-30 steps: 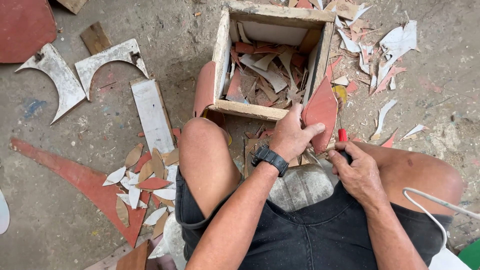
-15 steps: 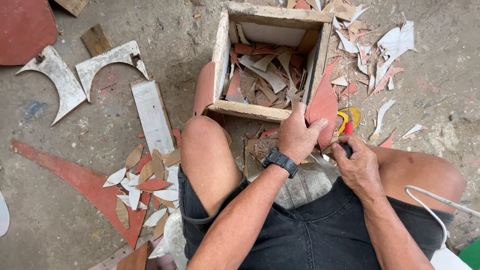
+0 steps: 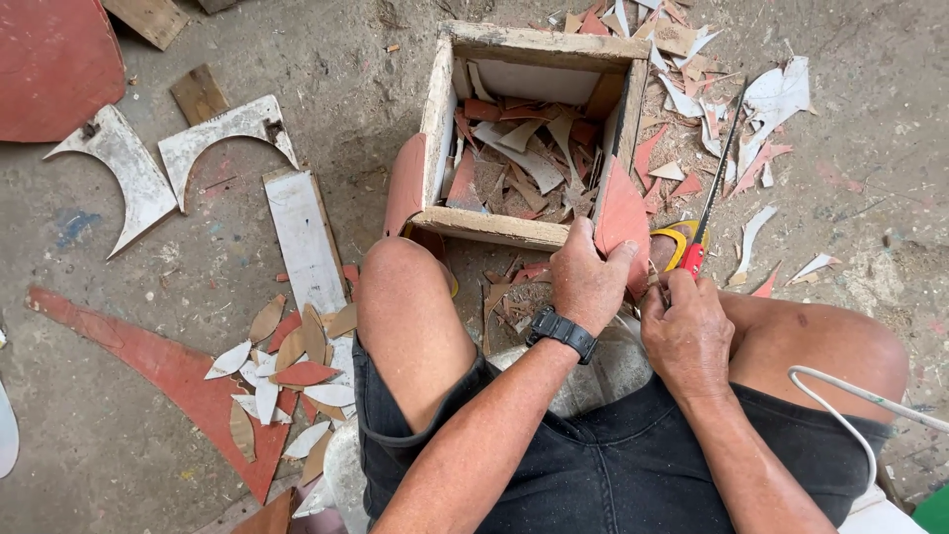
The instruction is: Using a small hand saw to cut a curved shape out of a thin piece of wood supported by a wooden box.
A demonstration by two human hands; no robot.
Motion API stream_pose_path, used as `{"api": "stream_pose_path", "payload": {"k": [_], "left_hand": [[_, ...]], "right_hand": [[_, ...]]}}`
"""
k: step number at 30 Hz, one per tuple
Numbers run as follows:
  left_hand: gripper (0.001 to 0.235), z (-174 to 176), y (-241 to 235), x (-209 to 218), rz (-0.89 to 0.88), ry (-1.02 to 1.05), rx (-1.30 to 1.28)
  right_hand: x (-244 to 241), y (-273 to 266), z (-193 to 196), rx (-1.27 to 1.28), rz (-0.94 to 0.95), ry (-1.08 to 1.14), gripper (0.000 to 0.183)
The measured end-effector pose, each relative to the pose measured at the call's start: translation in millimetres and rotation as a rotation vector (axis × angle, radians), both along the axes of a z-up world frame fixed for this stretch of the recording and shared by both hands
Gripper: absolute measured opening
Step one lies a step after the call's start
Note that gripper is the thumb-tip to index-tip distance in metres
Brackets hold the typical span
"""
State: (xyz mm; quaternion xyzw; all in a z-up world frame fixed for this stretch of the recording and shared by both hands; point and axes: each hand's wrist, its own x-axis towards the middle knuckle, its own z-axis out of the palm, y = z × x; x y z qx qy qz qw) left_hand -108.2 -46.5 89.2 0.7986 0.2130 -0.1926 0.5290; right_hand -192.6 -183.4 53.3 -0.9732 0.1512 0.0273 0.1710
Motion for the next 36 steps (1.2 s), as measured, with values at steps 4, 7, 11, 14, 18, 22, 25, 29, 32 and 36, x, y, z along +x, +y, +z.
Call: {"api": "stream_pose_path", "payload": {"k": [4, 7, 11, 14, 18, 22, 25, 29, 32, 36], "left_hand": [[0.037, 0, -2, -1, 0.009, -0.013, -0.009], [0.043, 2, 7, 4, -0.022, -0.062, -0.089], [0.031, 1, 36, 10, -0.009, -0.033, -0.581], [0.027, -19, 32, 14, 0.017, -0.011, -0.766], [0.026, -14, 26, 13, 0.055, -0.010, -0.862], [0.023, -26, 20, 13, 0.011, 0.022, -1.009], [0.024, -25, 17, 16, -0.014, 0.045, -1.064], [0.028, -18, 12, 12, -0.045, 0.088, -1.135], [0.028, -30, 9, 13, 0.023, 0.062, -1.102], [0.027, -41, 6, 10, 0.115, 0.007, -1.045]], "right_hand": [[-1, 2, 1, -0.028, -0.001, -0.044, 0.013], [5, -7, -2, 0.201, -0.036, -0.026, 0.014], [12, -9, 7, 1.145, -0.312, 0.057, 0.012], [11, -19, -6, 1.366, -0.331, 0.084, 0.011], [10, -27, 3, 1.487, -0.383, 0.089, 0.010], [7, -33, 4, 1.649, -0.331, 0.088, 0.011], [10, -28, 16, 1.761, -0.274, 0.089, 0.015], [16, -4, 70, 1.941, -0.168, 0.158, 0.022], [13, -13, 39, 1.770, -0.293, 0.129, 0.022], [17, -17, 18, 1.636, -0.362, 0.089, 0.020]]}}
